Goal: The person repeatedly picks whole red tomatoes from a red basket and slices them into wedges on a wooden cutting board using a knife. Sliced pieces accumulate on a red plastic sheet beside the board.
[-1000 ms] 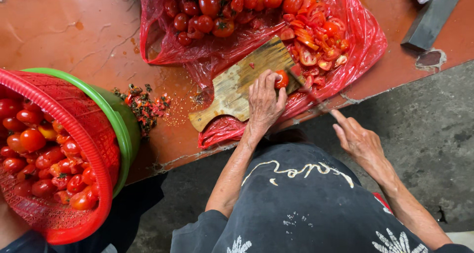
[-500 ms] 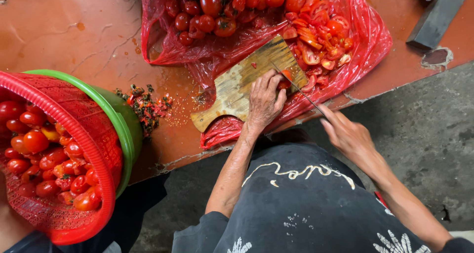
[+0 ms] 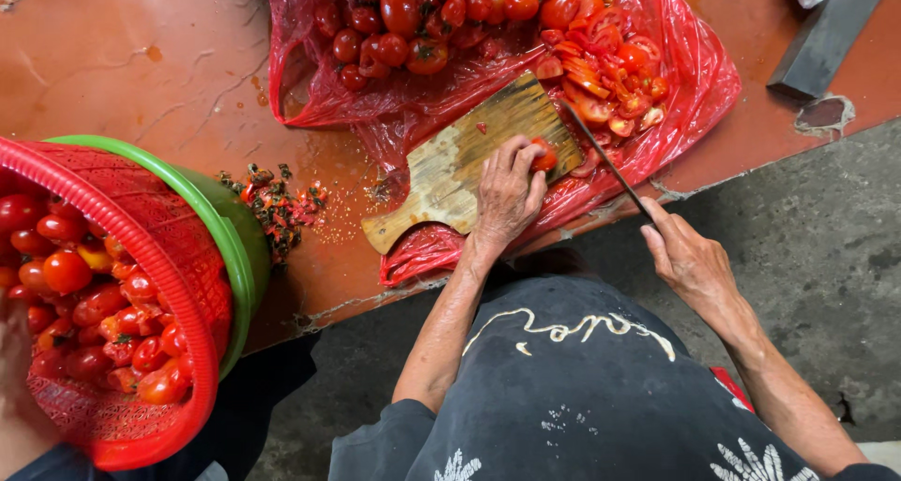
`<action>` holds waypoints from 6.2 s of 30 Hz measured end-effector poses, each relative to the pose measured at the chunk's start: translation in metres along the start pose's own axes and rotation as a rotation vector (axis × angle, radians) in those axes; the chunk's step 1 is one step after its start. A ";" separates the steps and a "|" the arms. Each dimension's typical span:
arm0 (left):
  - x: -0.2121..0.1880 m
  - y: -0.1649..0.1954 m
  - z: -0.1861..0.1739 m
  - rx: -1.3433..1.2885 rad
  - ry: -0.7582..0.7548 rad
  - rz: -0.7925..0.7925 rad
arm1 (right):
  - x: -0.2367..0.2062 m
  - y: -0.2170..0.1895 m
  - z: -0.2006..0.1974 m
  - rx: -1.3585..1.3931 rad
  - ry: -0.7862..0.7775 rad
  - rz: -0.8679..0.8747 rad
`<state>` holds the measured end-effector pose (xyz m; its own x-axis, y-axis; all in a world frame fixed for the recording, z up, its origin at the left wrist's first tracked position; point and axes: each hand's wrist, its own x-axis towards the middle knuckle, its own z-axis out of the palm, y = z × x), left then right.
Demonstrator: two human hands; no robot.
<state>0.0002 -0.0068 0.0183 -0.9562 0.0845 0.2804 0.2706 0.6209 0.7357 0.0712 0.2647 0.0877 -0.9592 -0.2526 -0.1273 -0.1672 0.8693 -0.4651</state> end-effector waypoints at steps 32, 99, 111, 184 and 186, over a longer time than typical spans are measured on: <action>0.004 -0.001 0.007 -0.001 0.033 0.017 | 0.001 -0.006 -0.020 0.086 -0.212 -0.035; 0.008 0.006 0.003 0.206 0.084 0.017 | 0.034 -0.028 0.005 -0.001 -0.145 -0.040; 0.009 0.006 0.002 0.196 0.069 -0.020 | 0.039 -0.034 0.005 0.059 -0.156 -0.062; 0.015 0.000 -0.004 0.063 0.007 -0.087 | 0.024 -0.037 0.009 0.161 -0.031 -0.072; 0.016 -0.001 -0.002 0.067 0.002 -0.106 | 0.042 -0.042 0.014 0.092 0.002 -0.106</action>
<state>-0.0148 -0.0074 0.0229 -0.9788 0.0140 0.2042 0.1595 0.6771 0.7184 0.0407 0.2115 0.0893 -0.9376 -0.3401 -0.0719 -0.2460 0.7952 -0.5542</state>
